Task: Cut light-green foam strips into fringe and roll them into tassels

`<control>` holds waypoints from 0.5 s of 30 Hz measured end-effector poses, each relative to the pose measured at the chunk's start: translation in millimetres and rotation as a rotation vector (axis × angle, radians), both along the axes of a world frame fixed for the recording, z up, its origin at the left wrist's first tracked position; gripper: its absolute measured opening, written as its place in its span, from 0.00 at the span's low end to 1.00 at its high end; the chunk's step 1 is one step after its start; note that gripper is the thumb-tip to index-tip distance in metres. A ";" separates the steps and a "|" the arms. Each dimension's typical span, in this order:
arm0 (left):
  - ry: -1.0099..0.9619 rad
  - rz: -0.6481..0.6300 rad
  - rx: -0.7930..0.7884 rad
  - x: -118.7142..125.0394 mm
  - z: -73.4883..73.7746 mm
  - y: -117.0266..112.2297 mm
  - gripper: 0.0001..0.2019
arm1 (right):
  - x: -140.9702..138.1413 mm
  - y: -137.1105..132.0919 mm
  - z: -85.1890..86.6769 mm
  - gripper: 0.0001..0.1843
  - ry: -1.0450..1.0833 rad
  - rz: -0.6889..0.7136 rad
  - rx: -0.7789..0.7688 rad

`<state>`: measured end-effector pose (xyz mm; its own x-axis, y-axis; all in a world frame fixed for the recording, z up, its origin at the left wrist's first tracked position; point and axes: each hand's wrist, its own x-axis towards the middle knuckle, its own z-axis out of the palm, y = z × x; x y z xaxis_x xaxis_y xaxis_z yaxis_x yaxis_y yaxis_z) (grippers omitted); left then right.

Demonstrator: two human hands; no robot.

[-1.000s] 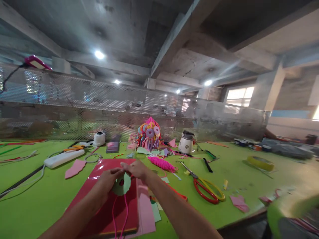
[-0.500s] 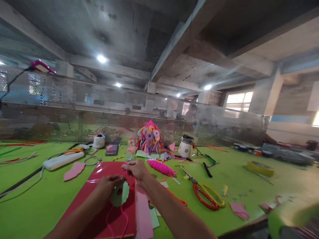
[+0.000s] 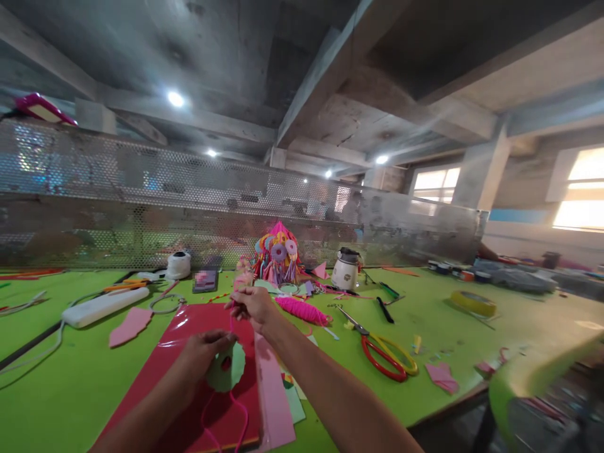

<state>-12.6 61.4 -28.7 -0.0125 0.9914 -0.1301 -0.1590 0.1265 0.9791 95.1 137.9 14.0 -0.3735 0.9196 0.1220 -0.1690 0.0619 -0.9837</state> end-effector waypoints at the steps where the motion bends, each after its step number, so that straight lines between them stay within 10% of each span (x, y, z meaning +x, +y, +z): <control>1: -0.010 -0.004 -0.001 0.1 1.8 -1.6 0.10 | -0.7 -0.5 0.1 0.11 0.015 -0.010 -0.006; 15: -0.051 -0.018 0.077 1.4 4.9 -3.4 0.09 | 1.9 -14.1 -2.5 0.13 0.113 -0.060 0.048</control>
